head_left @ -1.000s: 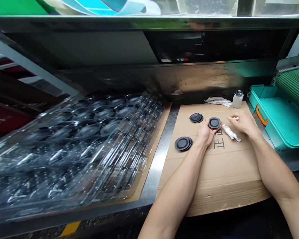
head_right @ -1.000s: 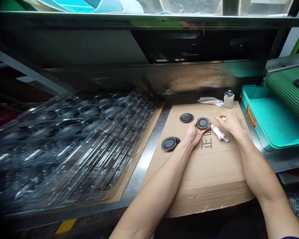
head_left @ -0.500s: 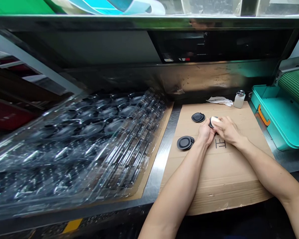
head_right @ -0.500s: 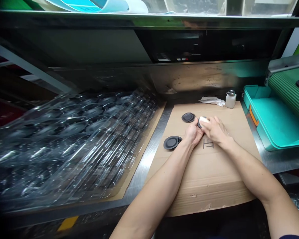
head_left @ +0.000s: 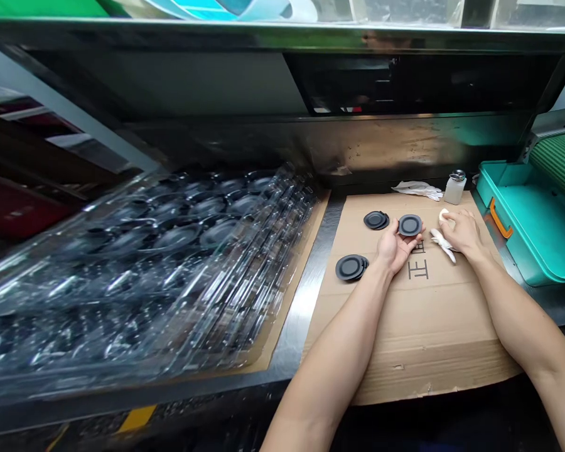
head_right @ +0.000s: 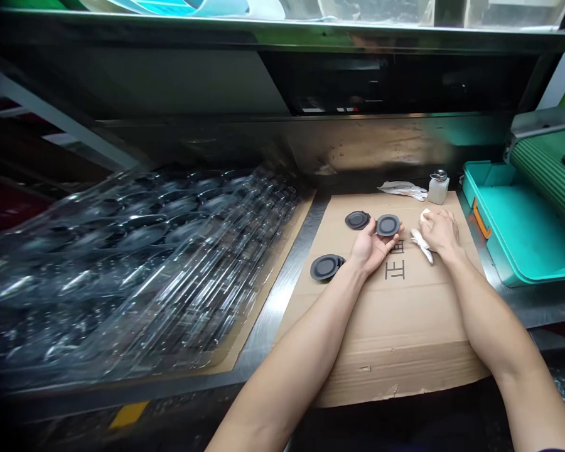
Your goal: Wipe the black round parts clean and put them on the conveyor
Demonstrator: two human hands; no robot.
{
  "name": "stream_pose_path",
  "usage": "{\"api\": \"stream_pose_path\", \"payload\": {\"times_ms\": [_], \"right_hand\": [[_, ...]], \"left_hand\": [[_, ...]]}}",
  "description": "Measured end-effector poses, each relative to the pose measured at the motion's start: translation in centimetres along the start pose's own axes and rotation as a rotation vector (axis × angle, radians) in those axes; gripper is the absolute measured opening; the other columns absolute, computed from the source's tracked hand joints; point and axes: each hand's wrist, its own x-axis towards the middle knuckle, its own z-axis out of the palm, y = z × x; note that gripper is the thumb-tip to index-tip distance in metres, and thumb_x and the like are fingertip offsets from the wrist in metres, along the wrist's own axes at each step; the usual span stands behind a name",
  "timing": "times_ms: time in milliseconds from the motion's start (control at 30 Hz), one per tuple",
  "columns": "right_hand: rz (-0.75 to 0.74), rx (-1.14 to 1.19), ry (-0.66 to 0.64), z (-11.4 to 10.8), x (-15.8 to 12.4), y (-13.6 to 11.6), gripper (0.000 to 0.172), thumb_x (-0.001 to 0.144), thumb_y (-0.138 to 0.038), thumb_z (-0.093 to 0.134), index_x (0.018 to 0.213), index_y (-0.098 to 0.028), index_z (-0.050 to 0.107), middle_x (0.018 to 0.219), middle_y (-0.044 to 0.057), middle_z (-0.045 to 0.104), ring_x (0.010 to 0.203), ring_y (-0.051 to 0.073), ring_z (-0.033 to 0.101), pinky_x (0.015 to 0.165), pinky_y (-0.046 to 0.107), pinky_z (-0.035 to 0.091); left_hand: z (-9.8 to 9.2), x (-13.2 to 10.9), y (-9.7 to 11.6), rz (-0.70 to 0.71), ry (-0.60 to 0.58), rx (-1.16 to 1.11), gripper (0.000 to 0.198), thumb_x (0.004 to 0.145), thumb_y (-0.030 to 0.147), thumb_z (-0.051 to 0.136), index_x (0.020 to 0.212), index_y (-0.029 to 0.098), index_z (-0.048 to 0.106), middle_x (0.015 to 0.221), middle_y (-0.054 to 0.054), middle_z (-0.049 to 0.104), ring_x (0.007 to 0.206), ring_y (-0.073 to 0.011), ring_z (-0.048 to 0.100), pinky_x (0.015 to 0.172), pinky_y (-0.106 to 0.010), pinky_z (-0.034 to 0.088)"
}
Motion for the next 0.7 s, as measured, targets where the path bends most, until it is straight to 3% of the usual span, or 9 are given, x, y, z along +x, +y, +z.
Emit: {"api": "stream_pose_path", "payload": {"times_ms": [167, 300, 367, 500, 600, 700], "right_hand": [[0.02, -0.001, -0.039, 0.9, -0.1, 0.8, 0.039, 0.093, -0.044, 0.059, 0.122, -0.023, 0.076, 0.111, 0.013, 0.069, 0.115, 0.032, 0.057, 0.103, 0.044, 0.042], [0.026, -0.003, -0.031, 0.9, -0.1, 0.6, 0.04, 0.093, -0.045, 0.059, 0.123, -0.023, 0.075, 0.114, 0.013, 0.069, 0.116, 0.032, 0.056, 0.102, 0.043, 0.042], [0.026, -0.002, -0.033, 0.9, -0.1, 0.7, 0.04, 0.093, -0.045, 0.059, 0.123, -0.024, 0.075, 0.114, 0.013, 0.069, 0.116, 0.032, 0.056, 0.103, 0.043, 0.042], [0.014, 0.001, -0.038, 1.0, 0.0, 0.8, 0.04, 0.093, -0.044, 0.059, 0.125, -0.024, 0.074, 0.121, 0.012, 0.069, 0.119, 0.032, 0.055, 0.105, 0.044, 0.041], [0.009, 0.012, -0.038, 1.0, -0.1, 0.8, 0.039, 0.094, -0.042, 0.058, 0.125, -0.025, 0.073, 0.124, 0.012, 0.069, 0.121, 0.031, 0.055, 0.106, 0.044, 0.041], [0.008, 0.017, -0.037, 0.9, -0.2, 0.6, 0.039, 0.095, -0.041, 0.057, 0.126, -0.025, 0.073, 0.121, 0.012, 0.069, 0.12, 0.032, 0.055, 0.106, 0.044, 0.042]], "left_hand": [[0.4, -1.1, 0.9, -0.075, -0.171, -0.046, 0.046, 0.106, 0.043, 0.033, 0.126, 0.016, 0.064, 0.13, -0.02, 0.07, 0.105, -0.0272, 0.073, 0.069, -0.03, 0.058], [0.5, -1.3, 0.6, -0.034, -0.226, 0.086, 0.038, 0.1, 0.042, 0.051, 0.121, 0.013, 0.065, 0.127, -0.021, 0.071, 0.101, -0.0259, 0.074, 0.071, -0.029, 0.055], [0.5, -1.3, 0.0, 0.134, -0.186, 0.241, 0.048, 0.09, 0.045, 0.07, 0.126, 0.014, 0.062, 0.126, -0.019, 0.072, 0.104, -0.0255, 0.073, 0.081, -0.032, 0.056], [0.3, -1.7, -1.2, 0.724, -0.111, 0.745, 0.093, 0.067, 0.041, 0.093, 0.146, 0.021, 0.049, 0.133, -0.016, 0.069, 0.124, -0.0273, 0.065, 0.103, -0.038, 0.051], [0.2, -2.2, -1.7, 1.044, -0.131, 1.074, 0.1, 0.074, 0.042, 0.089, 0.157, 0.026, 0.036, 0.137, -0.014, 0.067, 0.129, -0.0272, 0.062, 0.106, -0.04, 0.05], [0.2, -2.6, -1.9, 1.17, -0.163, 1.227, 0.099, 0.085, 0.044, 0.081, 0.162, 0.026, 0.023, 0.137, -0.014, 0.066, 0.127, -0.0258, 0.063, 0.105, -0.04, 0.052]]}}
